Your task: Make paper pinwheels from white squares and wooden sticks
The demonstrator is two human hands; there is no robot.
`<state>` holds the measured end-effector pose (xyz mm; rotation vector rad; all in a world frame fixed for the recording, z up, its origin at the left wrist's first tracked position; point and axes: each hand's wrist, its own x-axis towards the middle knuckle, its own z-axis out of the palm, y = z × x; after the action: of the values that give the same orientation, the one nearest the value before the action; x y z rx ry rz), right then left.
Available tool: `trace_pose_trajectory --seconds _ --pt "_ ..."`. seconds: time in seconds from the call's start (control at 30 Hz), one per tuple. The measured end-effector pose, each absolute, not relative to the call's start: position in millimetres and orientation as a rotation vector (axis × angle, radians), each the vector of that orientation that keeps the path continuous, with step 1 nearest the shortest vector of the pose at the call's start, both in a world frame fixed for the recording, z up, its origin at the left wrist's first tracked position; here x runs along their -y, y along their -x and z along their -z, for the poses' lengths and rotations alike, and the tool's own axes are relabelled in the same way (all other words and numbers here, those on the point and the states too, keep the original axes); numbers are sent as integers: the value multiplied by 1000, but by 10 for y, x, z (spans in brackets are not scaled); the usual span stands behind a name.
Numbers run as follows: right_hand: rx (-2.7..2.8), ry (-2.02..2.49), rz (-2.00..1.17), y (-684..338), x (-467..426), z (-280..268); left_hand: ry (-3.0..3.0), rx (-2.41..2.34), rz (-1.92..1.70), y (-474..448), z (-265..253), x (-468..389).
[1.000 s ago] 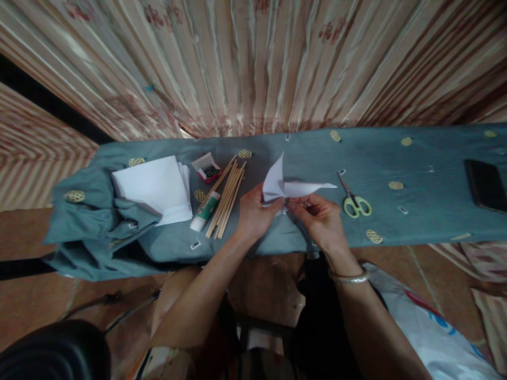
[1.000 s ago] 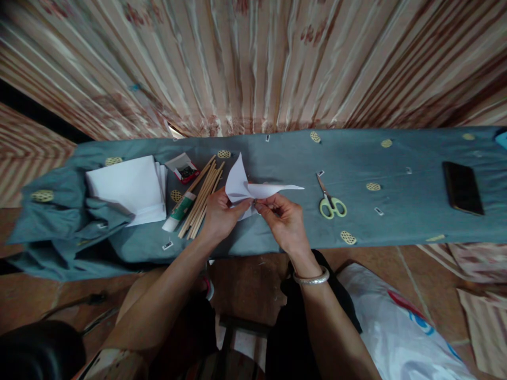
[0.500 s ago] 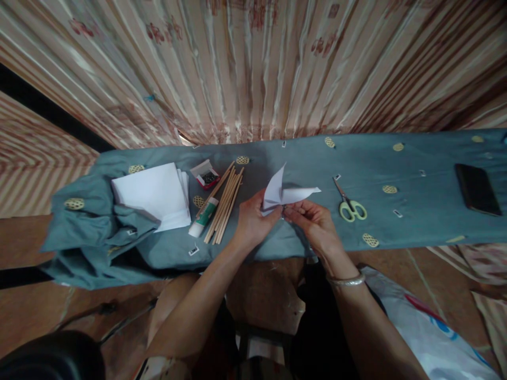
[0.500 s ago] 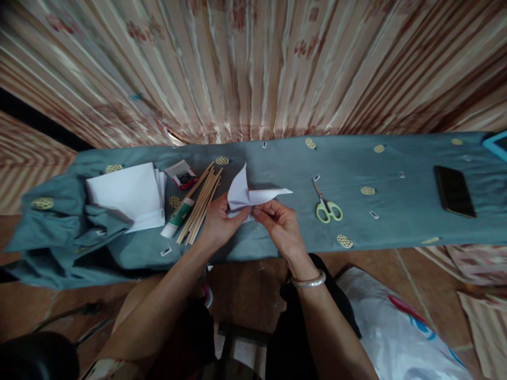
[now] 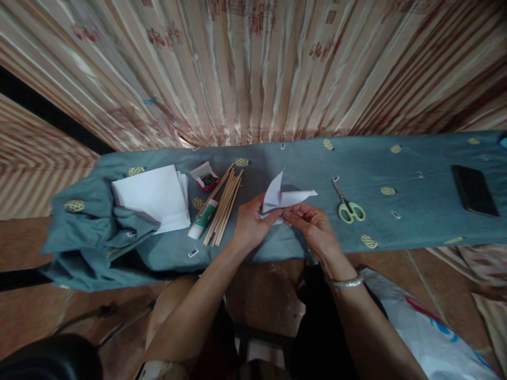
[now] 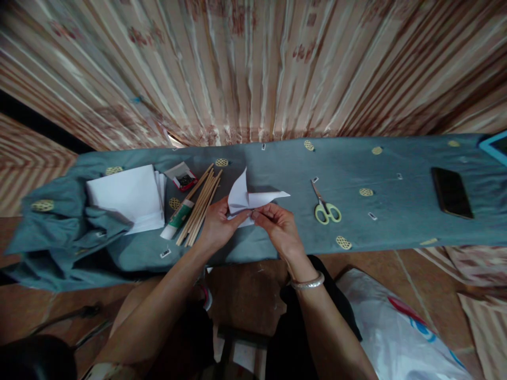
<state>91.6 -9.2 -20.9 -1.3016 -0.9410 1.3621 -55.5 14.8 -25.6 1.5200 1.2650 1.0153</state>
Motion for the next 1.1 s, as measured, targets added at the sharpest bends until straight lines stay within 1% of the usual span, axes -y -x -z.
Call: trace_pose_trajectory --seconds 0.17,0.43,0.63,0.77,0.9,1.1 --pt "957 1301 -1344 -907 93 199 -1528 -1273 -1002 564 261 -142" --pt "977 1304 -1214 -893 98 213 -1521 -1255 -1039 583 275 -178" --pt "1032 1388 -1010 -904 127 258 -1540 -1275 -994 593 229 -168" --pt "1035 1440 -934 -924 138 296 -1558 -1297 -991 598 182 -155" --pt "1009 1424 -943 -926 126 334 -1560 -1279 -1008 596 188 -150" --pt "960 1311 -1039 -918 133 343 -1529 -1213 -1053 587 209 -132"
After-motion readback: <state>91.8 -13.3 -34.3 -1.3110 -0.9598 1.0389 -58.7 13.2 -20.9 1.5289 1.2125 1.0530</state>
